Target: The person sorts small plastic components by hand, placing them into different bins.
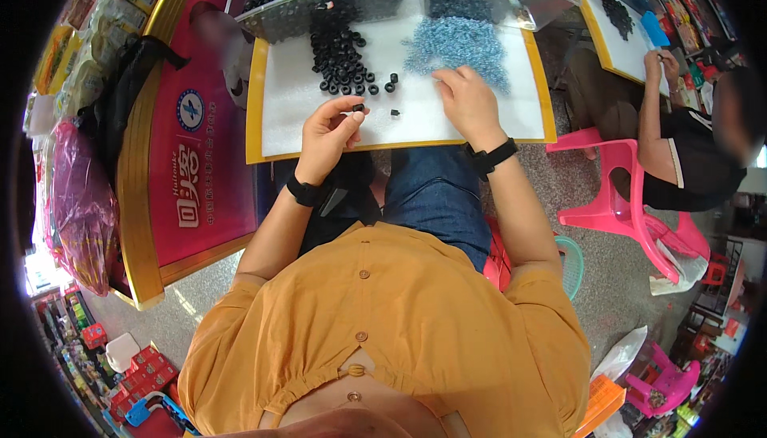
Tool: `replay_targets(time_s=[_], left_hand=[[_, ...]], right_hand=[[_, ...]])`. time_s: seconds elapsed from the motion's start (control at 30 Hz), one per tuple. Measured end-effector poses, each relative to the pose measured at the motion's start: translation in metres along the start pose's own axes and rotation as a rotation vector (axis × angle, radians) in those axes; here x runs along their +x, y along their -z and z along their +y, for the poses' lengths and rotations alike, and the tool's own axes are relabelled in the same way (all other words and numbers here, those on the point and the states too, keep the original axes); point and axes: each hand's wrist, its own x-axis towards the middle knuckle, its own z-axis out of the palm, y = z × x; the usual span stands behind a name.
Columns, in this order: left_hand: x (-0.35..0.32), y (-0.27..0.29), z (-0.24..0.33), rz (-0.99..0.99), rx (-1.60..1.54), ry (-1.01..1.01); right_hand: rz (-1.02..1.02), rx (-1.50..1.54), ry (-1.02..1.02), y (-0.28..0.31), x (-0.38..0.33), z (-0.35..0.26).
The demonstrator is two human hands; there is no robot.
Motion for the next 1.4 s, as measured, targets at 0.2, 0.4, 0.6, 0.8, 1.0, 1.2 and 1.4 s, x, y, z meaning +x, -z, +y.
replay_targets(time_s=[0.2,0.4,0.6,0.8,1.0,1.2,1.4], left_hand=[[-0.001,0.005,0.003,-0.002,-0.034,0.024],[-0.002,0.006,0.004,-0.053,-0.08,0.072],[-0.005,0.009,0.008,-0.117,-0.13,0.065],[-0.008,0.006,0.018,-0.208,-0.314,0.038],[-0.016,-0.001,0.025,-0.194,-0.109,-0.089],[-0.026,-0.009,0.036,-0.061,-0.14,-0.073],[-0.026,-0.008,0.04,-0.075,0.028,-0.073]], right_hand=[[0.056,0.233,-0.076,-0.001,-0.001,-0.008],[-0.009,0.72,-0.201,-0.002,-0.013,-0.056],[-0.04,0.827,0.013,-0.023,-0.014,-0.087],[-0.027,1.196,-0.125,-0.03,-0.028,-0.103],[-0.036,1.248,-0.149,-0.025,-0.03,-0.1],[0.037,1.209,-0.08,-0.018,-0.033,-0.109],[0.104,1.08,-0.002,-0.018,-0.035,-0.112]])
